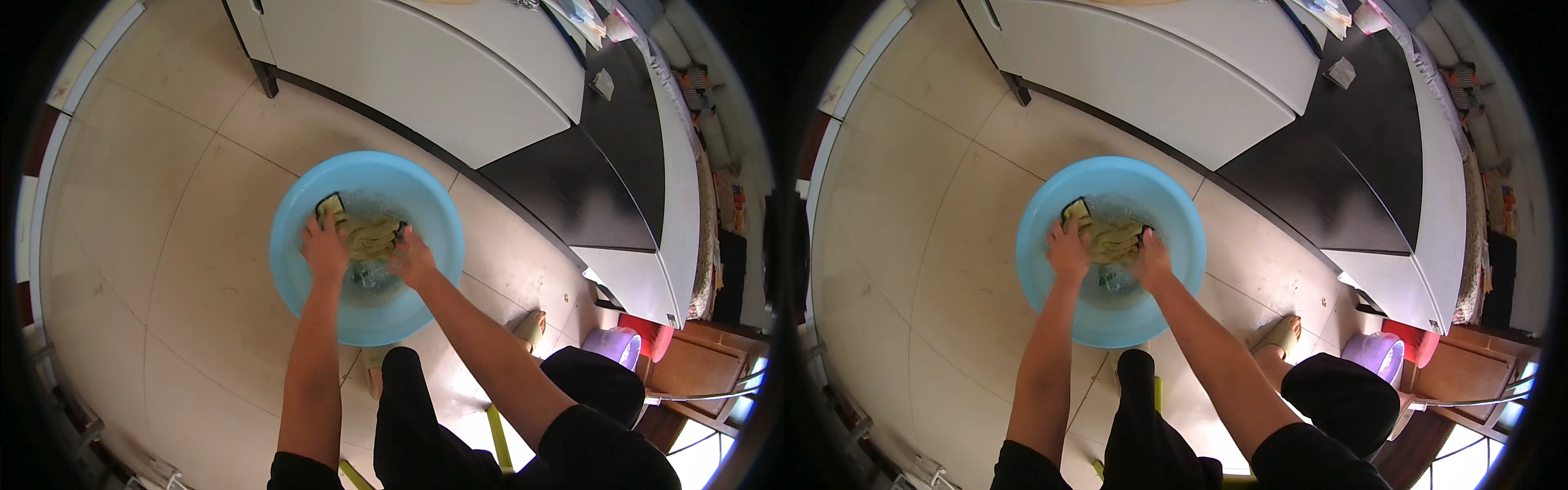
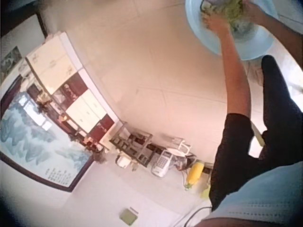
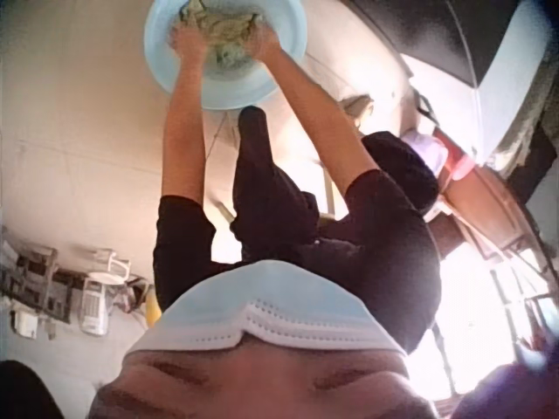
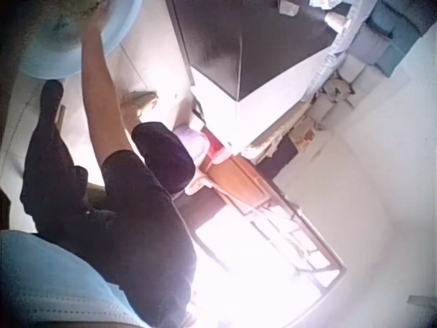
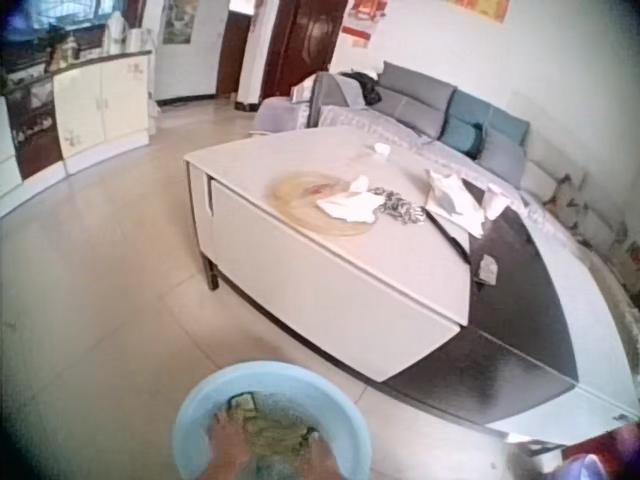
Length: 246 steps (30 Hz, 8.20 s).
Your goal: The person wipes the surface of a two-tone table using a yellow cloth, then rinses the cloth in a blue basin and wrings it out. They continue wiping the table with a dark gray cloth, covering the top and edges, and finally wipe the front panel of the table.
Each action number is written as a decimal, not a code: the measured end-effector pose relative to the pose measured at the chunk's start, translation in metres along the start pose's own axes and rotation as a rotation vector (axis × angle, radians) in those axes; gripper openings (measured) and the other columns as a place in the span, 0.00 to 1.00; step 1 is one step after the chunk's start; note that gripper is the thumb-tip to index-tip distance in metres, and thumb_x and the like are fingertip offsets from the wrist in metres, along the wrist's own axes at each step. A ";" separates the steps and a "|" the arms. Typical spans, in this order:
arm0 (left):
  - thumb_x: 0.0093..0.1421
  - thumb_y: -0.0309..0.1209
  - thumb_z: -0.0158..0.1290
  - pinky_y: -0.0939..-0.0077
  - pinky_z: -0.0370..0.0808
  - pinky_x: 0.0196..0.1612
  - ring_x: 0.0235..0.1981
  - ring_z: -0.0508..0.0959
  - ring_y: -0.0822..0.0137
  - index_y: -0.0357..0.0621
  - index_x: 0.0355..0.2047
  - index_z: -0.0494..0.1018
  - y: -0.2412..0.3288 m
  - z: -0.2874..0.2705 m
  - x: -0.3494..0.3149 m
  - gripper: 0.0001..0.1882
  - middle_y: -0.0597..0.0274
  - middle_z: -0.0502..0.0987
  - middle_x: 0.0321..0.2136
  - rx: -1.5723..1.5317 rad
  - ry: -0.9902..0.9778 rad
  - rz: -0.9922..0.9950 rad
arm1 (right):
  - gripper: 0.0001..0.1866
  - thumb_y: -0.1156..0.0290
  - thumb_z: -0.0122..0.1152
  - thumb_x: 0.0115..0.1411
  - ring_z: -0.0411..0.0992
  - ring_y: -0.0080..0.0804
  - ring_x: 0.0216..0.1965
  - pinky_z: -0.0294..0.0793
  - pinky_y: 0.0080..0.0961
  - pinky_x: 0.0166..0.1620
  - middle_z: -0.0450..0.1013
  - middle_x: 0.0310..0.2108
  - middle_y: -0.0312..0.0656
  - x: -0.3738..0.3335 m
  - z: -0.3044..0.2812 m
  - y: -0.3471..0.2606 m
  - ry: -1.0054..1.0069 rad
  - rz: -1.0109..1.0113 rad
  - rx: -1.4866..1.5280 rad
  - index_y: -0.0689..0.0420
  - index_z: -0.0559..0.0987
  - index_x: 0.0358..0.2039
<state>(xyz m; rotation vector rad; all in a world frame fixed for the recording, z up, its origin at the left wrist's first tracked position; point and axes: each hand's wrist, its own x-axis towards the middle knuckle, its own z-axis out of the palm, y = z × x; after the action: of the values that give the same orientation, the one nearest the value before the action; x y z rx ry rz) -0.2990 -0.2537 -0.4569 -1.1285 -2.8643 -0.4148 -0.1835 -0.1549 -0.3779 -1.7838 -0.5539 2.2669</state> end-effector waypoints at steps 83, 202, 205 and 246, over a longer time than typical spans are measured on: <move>0.54 0.23 0.48 0.68 0.72 0.41 0.38 0.72 0.62 0.39 0.42 0.65 0.053 -0.083 0.031 0.14 0.58 0.71 0.32 -2.269 -0.611 -0.307 | 0.19 0.56 0.57 0.53 0.66 0.24 0.28 0.60 0.14 0.21 0.67 0.31 0.38 0.012 0.011 -0.061 -1.022 0.333 -0.691 0.57 0.68 0.37; 0.49 0.25 0.42 0.73 0.69 0.34 0.28 0.73 0.64 0.33 0.31 0.71 0.637 -0.358 -0.103 0.11 0.50 0.74 0.25 -0.752 -0.907 1.101 | 0.23 0.78 0.56 0.45 0.69 0.41 0.41 0.68 0.29 0.44 0.65 0.46 0.44 -0.399 -0.472 -0.244 0.295 -1.417 -0.587 0.61 0.68 0.44; 0.53 0.25 0.40 0.78 0.68 0.35 0.30 0.72 0.73 0.33 0.34 0.71 0.642 -0.371 -0.087 0.12 0.61 0.75 0.30 -1.081 -1.222 0.943 | 0.18 0.70 0.61 0.43 0.70 0.43 0.36 0.68 0.32 0.41 0.70 0.37 0.49 -0.392 -0.487 -0.244 0.387 -1.165 -0.967 0.63 0.72 0.36; 0.57 0.24 0.44 0.85 0.65 0.25 0.23 0.67 0.78 0.34 0.35 0.70 0.536 -0.271 -0.062 0.08 0.63 0.71 0.24 -1.414 -0.518 0.460 | 0.32 0.52 0.40 0.57 0.46 0.56 0.59 0.39 0.49 0.58 0.50 0.55 0.63 -0.226 -0.540 -0.289 1.782 -0.542 -0.998 0.65 0.58 0.54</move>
<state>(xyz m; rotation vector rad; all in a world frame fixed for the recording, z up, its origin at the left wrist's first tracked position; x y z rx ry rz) 0.0907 0.0105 -0.0787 -2.1297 -2.1532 -2.5791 0.3744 0.1108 -0.1660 -2.5290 -1.3749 -0.4877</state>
